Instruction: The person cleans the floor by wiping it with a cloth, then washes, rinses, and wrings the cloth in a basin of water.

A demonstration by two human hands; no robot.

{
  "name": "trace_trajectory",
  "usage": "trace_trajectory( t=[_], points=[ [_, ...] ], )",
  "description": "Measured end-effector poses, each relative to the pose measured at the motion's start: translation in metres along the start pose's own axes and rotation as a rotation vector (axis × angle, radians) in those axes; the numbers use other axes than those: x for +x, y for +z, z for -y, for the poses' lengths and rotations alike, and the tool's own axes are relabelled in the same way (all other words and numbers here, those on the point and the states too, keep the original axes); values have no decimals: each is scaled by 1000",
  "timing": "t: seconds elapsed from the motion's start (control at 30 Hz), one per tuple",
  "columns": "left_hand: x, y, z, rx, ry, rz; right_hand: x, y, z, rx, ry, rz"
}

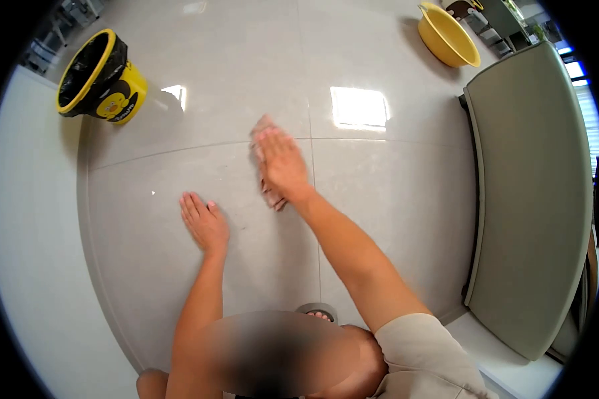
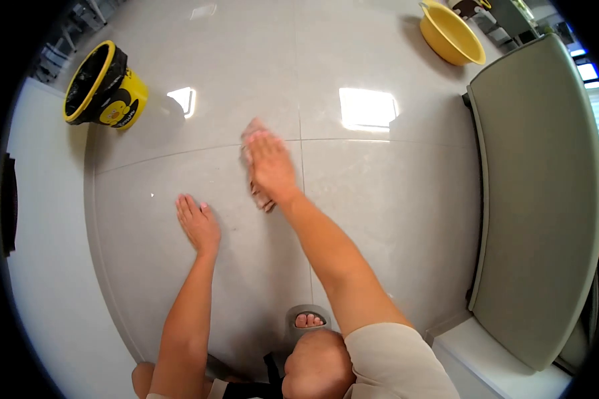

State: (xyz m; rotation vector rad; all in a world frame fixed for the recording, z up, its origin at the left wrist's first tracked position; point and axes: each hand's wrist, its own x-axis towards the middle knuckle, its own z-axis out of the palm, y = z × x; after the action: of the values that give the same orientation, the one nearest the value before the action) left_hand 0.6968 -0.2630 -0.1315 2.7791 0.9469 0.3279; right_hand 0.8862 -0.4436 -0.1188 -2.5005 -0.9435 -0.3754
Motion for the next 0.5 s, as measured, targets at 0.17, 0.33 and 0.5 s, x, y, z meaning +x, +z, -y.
trace_trajectory(
  t=[0.17,0.33,0.5],
  points=[
    [-1,-1,21,-154,80,42,-26,-31,6,556,-52,59],
    [1,-7,25,-259,89,81,-122,-62,-43,919,676,50],
    [-3,-20,34,-449,108,130,-122,-36,17,-86,273,-125]
  ],
)
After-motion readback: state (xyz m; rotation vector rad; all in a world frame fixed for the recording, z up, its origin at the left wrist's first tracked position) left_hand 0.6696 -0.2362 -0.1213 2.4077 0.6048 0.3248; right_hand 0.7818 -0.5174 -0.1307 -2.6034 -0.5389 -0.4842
